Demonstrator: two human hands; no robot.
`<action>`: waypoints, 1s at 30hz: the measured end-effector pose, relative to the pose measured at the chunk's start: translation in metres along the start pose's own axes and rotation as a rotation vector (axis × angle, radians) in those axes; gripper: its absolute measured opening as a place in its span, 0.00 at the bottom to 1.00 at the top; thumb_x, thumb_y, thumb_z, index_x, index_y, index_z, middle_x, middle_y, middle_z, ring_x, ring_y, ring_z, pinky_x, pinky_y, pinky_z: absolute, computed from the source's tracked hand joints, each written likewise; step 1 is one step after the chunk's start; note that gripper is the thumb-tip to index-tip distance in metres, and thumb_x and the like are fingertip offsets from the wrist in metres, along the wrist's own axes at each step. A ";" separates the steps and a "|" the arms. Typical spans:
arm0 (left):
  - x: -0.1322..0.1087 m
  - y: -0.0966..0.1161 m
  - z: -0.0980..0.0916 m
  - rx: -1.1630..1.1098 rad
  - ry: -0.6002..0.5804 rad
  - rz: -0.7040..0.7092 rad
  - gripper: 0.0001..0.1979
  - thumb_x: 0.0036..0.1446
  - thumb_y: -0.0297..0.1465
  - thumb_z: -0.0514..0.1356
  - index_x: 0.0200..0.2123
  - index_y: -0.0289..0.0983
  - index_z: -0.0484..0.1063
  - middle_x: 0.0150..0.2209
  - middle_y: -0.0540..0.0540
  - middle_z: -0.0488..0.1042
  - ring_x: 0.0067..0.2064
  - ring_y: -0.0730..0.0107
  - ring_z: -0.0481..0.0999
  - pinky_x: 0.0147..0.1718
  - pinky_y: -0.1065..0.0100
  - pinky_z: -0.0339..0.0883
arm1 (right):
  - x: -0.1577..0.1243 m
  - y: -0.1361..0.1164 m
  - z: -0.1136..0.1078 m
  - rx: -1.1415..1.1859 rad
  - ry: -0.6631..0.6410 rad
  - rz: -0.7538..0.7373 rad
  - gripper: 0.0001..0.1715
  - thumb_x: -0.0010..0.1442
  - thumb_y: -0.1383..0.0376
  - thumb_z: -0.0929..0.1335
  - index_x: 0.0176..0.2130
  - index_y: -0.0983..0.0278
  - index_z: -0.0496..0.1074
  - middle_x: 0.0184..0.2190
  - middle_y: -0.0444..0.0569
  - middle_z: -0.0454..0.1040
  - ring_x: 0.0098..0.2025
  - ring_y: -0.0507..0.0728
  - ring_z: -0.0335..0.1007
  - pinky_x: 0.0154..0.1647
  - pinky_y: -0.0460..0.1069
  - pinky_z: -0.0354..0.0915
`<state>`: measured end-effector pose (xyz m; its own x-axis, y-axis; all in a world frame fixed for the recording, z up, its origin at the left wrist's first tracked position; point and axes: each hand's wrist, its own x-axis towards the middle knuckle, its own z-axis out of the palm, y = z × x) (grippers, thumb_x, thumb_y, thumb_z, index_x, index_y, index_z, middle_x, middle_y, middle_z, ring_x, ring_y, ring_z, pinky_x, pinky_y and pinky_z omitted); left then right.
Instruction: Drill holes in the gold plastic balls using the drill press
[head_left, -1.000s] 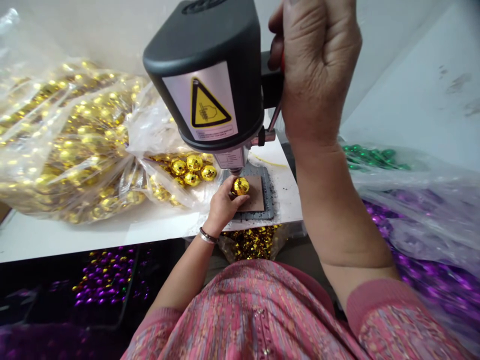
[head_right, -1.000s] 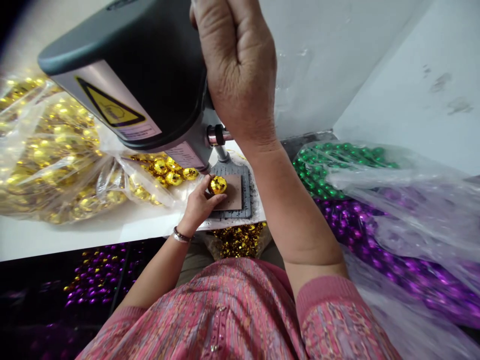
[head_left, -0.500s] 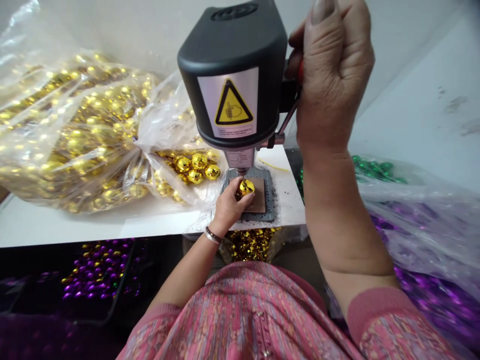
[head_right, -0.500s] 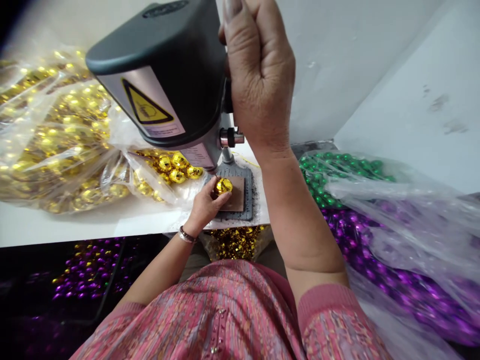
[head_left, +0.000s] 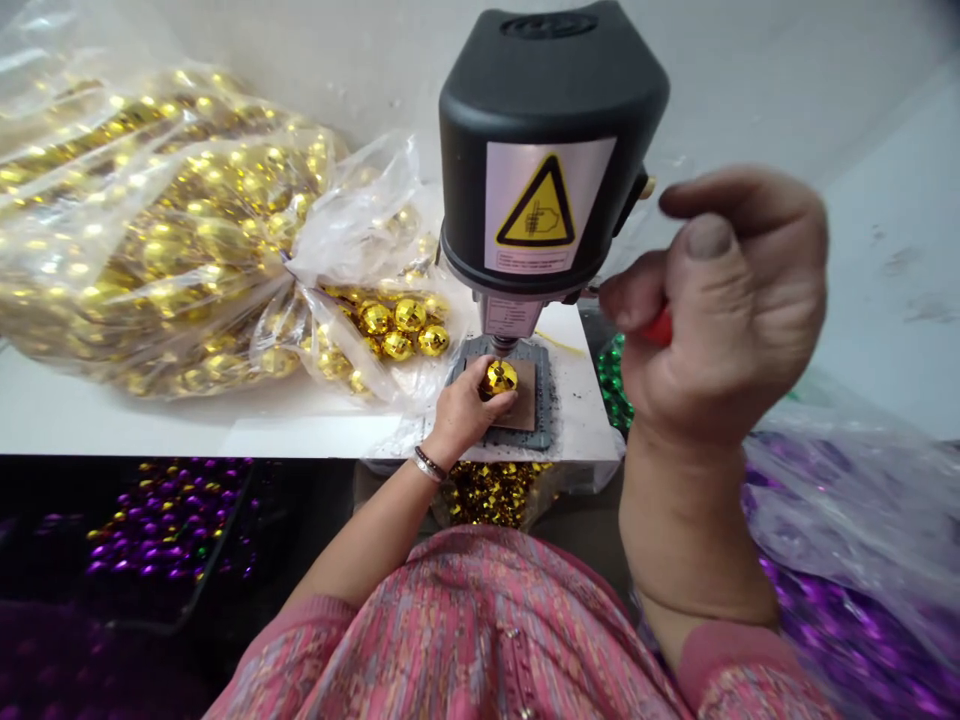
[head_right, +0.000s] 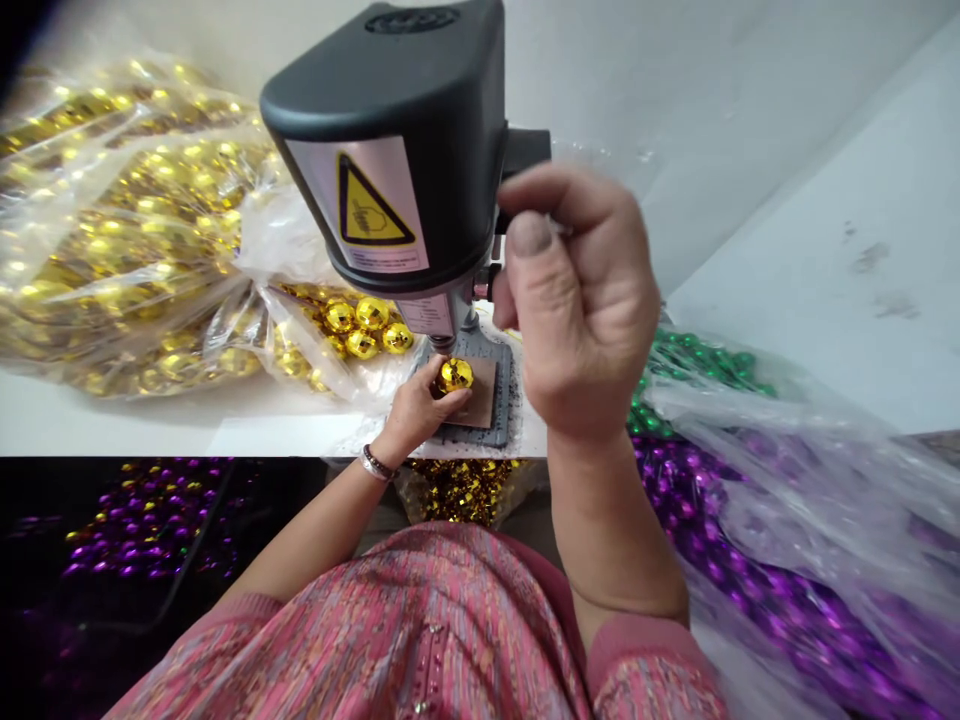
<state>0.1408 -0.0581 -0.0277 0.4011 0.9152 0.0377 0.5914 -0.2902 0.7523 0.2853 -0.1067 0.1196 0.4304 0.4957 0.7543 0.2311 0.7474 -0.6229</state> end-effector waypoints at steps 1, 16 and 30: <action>0.000 -0.001 0.000 -0.005 0.001 0.002 0.26 0.57 0.36 0.66 0.58 0.41 0.71 0.48 0.46 0.81 0.44 0.63 0.80 0.43 0.66 0.70 | -0.008 0.001 -0.001 -0.033 0.017 -0.015 0.10 0.66 0.61 0.64 0.43 0.62 0.72 0.20 0.34 0.61 0.19 0.38 0.59 0.20 0.38 0.54; 0.000 0.000 0.001 -0.014 -0.005 -0.012 0.25 0.55 0.35 0.67 0.56 0.42 0.72 0.45 0.46 0.82 0.44 0.59 0.80 0.43 0.64 0.72 | -0.050 0.036 -0.012 -0.096 0.103 -0.221 0.11 0.66 0.61 0.63 0.45 0.53 0.74 0.17 0.37 0.55 0.20 0.45 0.59 0.32 0.47 0.69; 0.000 0.001 -0.002 0.004 -0.031 -0.037 0.26 0.55 0.36 0.67 0.57 0.42 0.71 0.44 0.47 0.82 0.42 0.59 0.80 0.41 0.65 0.70 | -0.059 0.047 -0.013 -0.042 0.118 -0.281 0.11 0.66 0.61 0.63 0.45 0.54 0.73 0.16 0.35 0.59 0.18 0.45 0.57 0.36 0.49 0.73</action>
<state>0.1404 -0.0575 -0.0258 0.4004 0.9163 -0.0099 0.6091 -0.2580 0.7500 0.2816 -0.1066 0.0431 0.4422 0.2159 0.8706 0.3904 0.8275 -0.4035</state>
